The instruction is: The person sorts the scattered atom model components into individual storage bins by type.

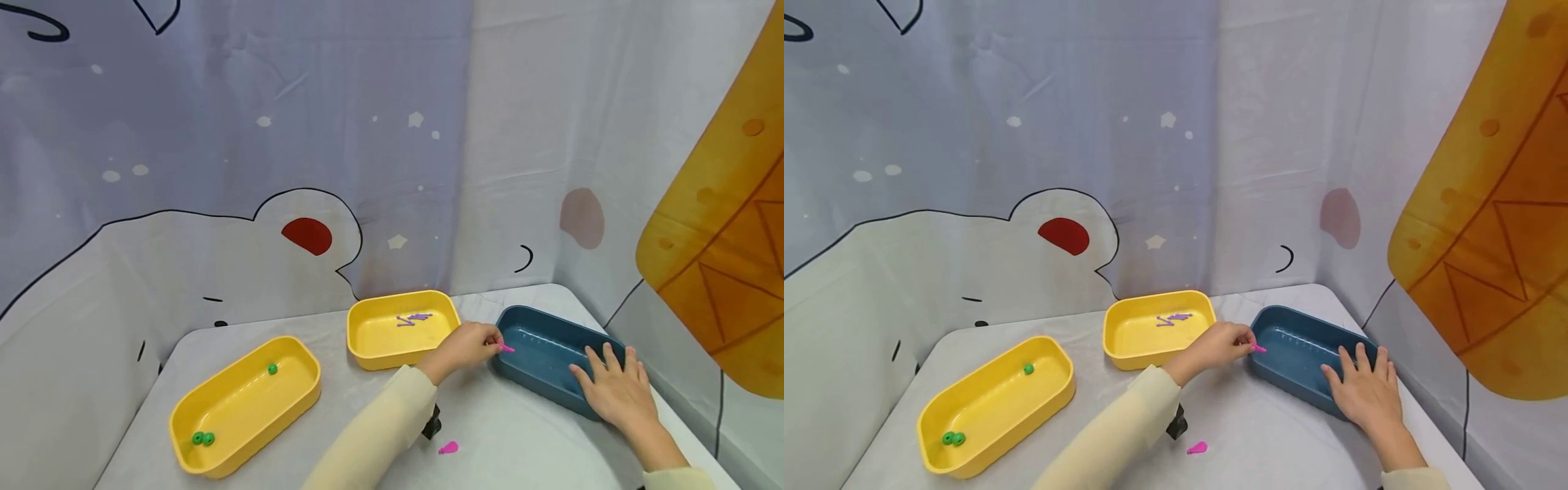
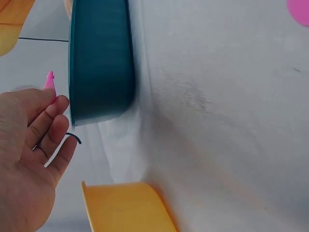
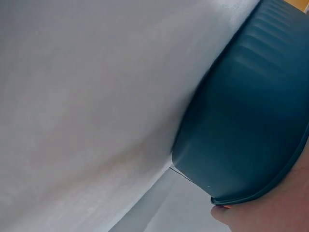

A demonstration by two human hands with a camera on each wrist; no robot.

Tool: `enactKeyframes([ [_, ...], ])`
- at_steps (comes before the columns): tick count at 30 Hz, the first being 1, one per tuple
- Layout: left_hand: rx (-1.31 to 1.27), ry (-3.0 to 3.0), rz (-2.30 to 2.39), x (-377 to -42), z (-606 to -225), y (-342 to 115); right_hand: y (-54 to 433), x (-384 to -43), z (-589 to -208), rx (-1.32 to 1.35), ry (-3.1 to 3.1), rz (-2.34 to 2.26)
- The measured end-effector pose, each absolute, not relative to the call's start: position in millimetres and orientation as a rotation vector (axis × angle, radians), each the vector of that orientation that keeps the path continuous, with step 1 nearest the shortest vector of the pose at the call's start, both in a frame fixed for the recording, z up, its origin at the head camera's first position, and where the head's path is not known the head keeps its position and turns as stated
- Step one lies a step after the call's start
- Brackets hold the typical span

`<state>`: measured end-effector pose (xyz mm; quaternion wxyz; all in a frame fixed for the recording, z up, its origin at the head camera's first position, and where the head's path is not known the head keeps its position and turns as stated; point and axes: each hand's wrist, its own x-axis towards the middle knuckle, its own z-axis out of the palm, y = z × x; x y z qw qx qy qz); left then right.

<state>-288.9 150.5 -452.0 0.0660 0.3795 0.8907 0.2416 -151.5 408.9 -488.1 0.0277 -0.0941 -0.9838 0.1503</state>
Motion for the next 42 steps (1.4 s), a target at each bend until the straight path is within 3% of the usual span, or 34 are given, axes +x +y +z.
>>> enactKeyframes([
  [42, 0.999, 2.881, 0.689, -302, -437, 210, 403, -151, -486, -0.317, -3.028, 0.409],
])
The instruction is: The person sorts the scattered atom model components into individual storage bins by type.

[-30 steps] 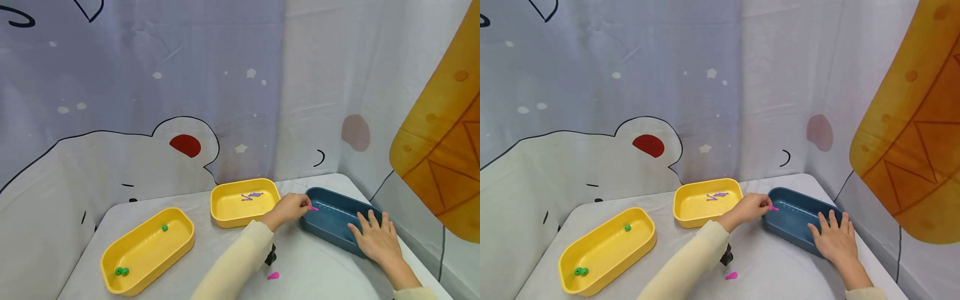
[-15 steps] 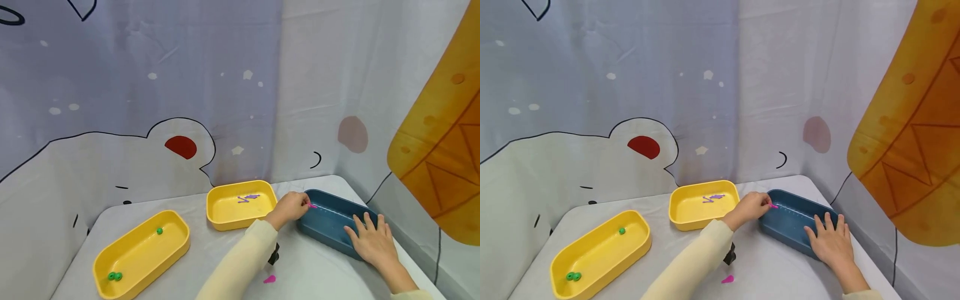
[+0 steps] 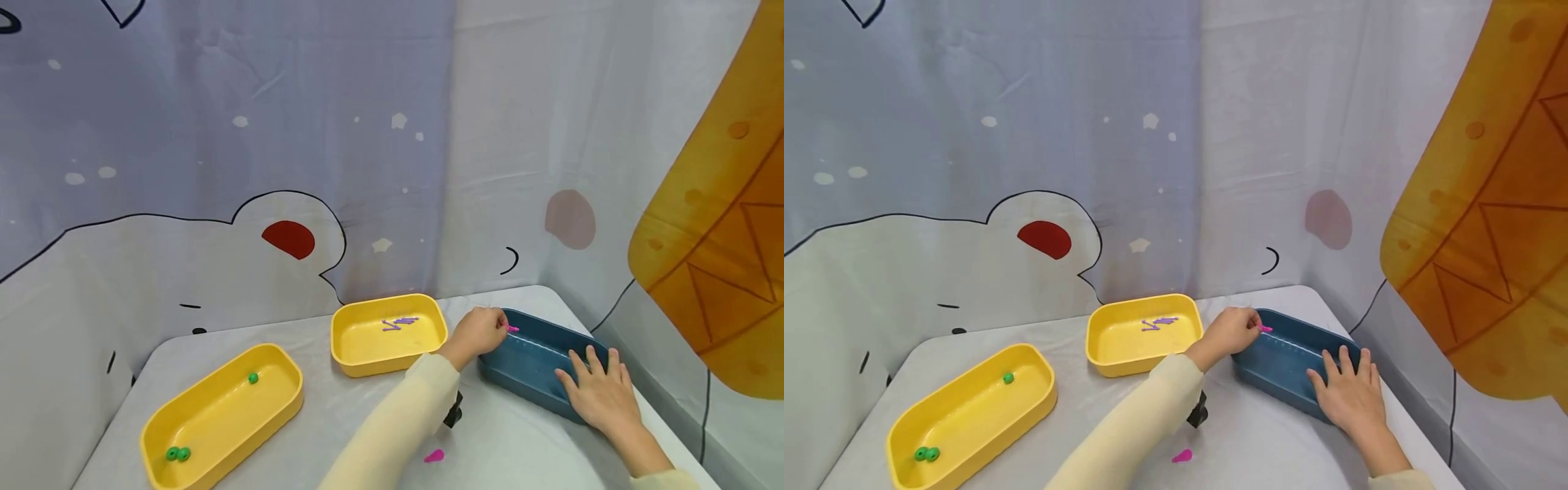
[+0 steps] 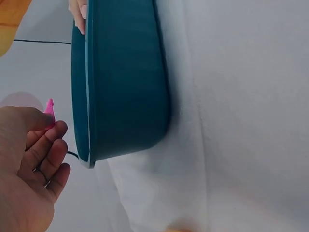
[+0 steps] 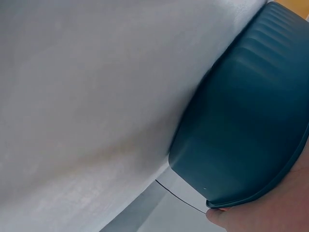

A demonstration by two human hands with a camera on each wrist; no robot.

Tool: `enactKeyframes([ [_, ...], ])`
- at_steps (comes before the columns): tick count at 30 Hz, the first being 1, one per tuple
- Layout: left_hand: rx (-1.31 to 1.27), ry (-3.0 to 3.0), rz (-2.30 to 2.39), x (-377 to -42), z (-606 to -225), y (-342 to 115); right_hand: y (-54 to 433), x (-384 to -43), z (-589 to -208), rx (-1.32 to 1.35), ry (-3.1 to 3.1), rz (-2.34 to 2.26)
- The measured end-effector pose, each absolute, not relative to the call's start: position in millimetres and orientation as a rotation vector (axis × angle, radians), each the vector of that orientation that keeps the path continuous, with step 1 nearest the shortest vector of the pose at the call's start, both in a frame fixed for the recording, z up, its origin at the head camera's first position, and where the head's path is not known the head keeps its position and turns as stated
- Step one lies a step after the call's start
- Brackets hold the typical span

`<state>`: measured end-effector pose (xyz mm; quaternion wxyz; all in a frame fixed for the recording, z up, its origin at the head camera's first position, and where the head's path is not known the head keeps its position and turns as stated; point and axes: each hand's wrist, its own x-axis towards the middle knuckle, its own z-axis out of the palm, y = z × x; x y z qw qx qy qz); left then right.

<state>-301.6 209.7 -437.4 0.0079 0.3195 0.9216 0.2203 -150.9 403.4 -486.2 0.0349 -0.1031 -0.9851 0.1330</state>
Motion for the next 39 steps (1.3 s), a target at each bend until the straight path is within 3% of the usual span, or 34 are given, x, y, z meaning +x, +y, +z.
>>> enactKeyframes([
  [9, 0.971, 2.801, 0.8, -299, -434, 213, 404, -152, -487, -0.324, -3.034, 0.361],
  [39, 1.278, 2.813, 0.612, -267, -437, 152, 410, -154, -489, -0.305, -3.072, 0.459],
])
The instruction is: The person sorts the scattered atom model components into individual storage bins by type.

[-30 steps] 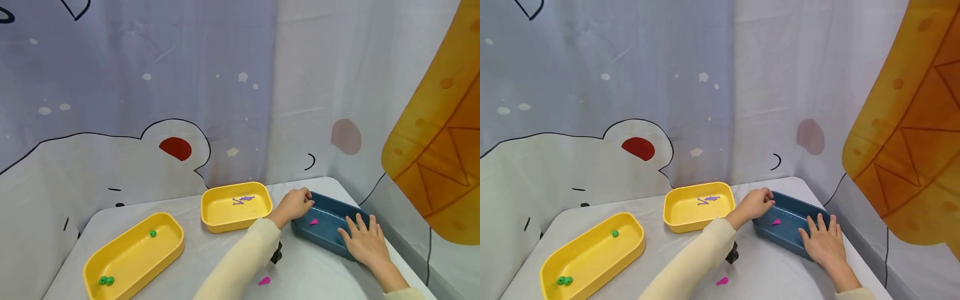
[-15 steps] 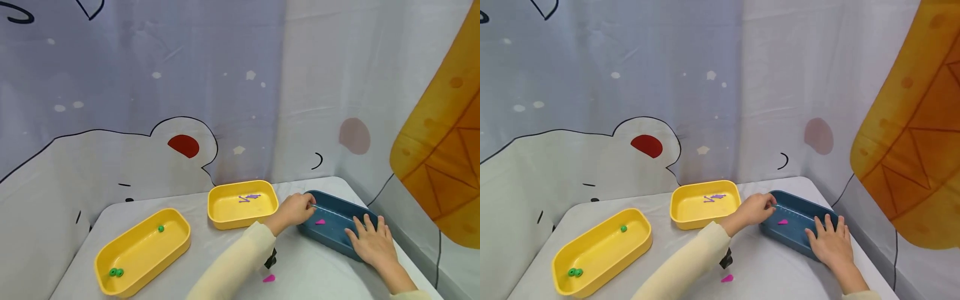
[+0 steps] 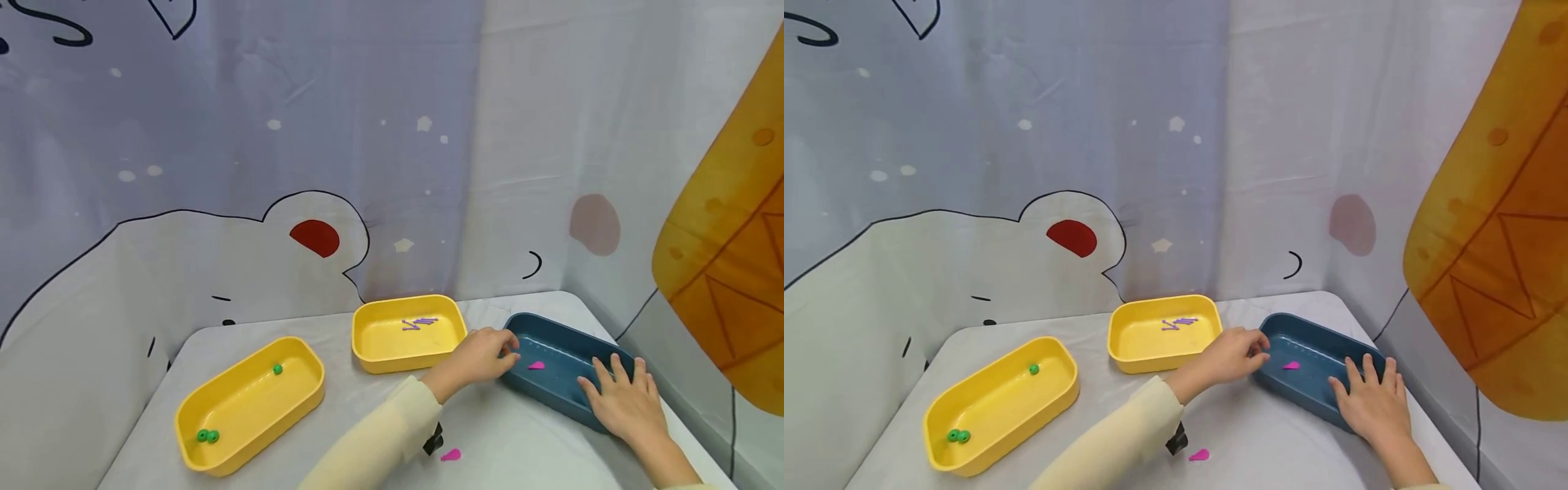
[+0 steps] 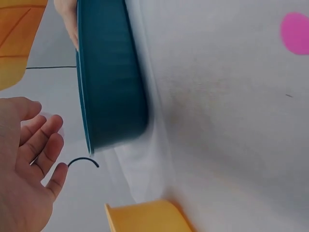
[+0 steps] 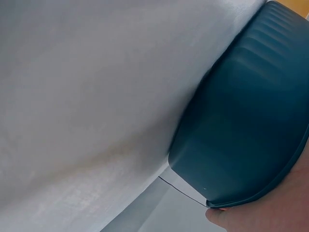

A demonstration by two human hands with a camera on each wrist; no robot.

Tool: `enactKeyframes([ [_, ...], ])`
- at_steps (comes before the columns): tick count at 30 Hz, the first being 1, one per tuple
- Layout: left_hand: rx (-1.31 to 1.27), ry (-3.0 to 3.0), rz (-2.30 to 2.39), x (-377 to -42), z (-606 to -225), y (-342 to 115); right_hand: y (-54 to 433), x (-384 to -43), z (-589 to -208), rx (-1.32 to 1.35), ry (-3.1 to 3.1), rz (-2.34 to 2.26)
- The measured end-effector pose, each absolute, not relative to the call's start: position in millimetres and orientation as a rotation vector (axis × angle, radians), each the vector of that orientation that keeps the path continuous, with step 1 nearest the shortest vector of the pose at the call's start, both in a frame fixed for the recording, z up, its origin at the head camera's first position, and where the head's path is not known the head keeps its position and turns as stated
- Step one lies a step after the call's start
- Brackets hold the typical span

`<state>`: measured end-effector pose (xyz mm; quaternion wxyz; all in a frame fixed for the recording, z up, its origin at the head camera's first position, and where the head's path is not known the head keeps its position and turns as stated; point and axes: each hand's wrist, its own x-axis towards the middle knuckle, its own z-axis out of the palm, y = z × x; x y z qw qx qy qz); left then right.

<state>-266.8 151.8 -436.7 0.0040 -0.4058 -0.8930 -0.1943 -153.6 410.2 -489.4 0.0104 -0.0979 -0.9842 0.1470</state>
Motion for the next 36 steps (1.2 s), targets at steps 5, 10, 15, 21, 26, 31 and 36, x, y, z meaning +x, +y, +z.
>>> enactKeyframes([
  [5, -1.317, -2.791, -0.624, -261, -438, 143, 413, -153, -491, -0.309, -3.08, 0.466],
  [10, -1.341, -2.786, -0.664, -256, -439, 132, 415, -152, -492, -0.311, -3.082, 0.468],
  [15, -1.347, -2.798, -0.672, -251, -441, 123, 415, -153, -491, -0.303, -3.083, 0.476],
  [21, -1.392, -2.788, -0.604, -247, -443, 110, 414, -154, -490, -0.299, -3.079, 0.463],
  [26, -1.439, -2.764, -0.59, -244, -446, 98, 414, -155, -490, -0.292, -3.084, 0.46],
  [31, -1.472, -2.726, -0.534, -240, -447, 88, 414, -155, -488, -0.29, -3.088, 0.471],
  [36, -1.485, -2.694, -0.518, -234, -445, 75, 413, -155, -489, -0.292, -3.088, 0.474],
])
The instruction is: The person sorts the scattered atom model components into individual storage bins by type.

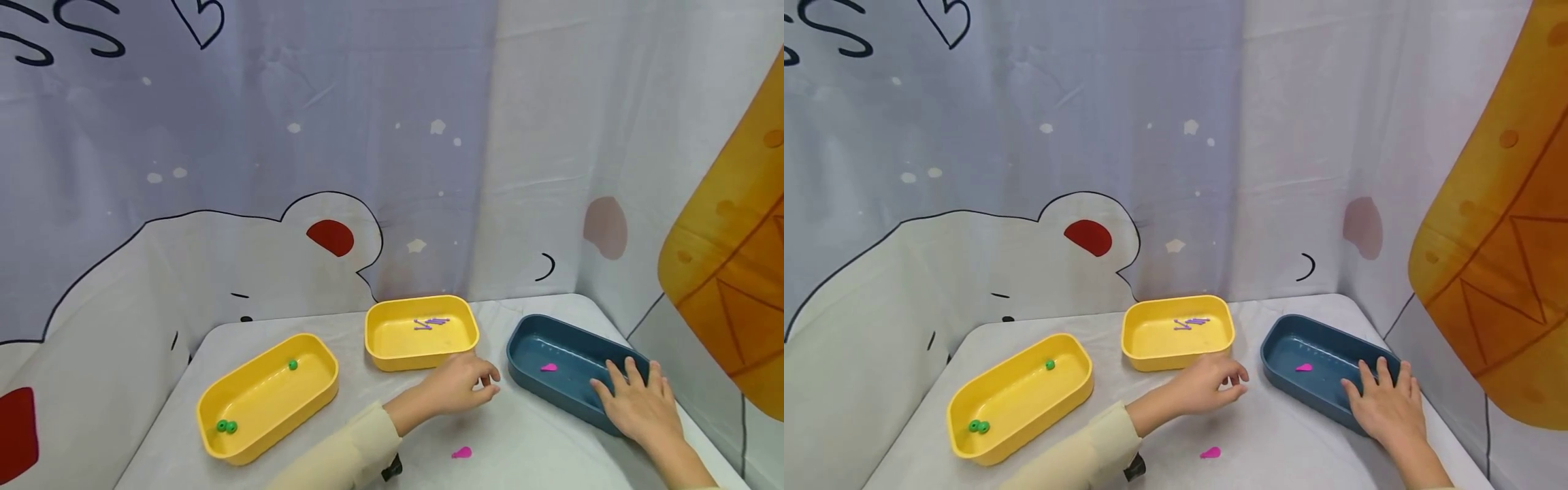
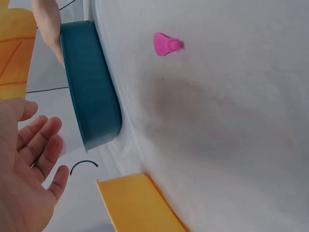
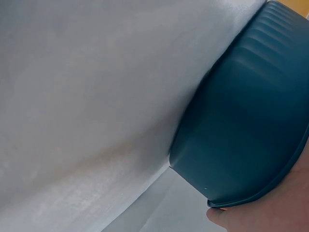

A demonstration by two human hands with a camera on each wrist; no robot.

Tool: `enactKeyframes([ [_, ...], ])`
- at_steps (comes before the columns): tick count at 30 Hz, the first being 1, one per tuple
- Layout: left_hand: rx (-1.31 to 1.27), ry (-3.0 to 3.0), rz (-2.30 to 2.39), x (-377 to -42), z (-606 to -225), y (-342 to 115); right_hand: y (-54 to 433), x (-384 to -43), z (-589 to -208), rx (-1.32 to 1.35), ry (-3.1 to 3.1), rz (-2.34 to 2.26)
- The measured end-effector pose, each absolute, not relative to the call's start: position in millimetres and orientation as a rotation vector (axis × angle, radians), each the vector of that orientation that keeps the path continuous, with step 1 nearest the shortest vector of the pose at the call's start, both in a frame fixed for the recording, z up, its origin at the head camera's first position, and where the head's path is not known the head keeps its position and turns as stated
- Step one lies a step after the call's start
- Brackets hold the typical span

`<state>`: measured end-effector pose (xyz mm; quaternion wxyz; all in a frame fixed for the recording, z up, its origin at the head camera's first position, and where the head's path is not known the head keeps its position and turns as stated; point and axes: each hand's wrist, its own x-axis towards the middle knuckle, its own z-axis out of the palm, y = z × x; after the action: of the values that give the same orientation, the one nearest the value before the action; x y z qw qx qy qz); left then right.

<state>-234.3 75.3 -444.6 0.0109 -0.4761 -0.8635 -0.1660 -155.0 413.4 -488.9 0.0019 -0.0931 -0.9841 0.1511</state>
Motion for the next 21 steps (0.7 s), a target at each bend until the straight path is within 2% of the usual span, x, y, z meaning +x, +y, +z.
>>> enactKeyframes([
  [21, -1.531, -2.777, -0.433, -220, -456, 32, 415, -153, -491, -0.282, -3.104, 0.511],
])
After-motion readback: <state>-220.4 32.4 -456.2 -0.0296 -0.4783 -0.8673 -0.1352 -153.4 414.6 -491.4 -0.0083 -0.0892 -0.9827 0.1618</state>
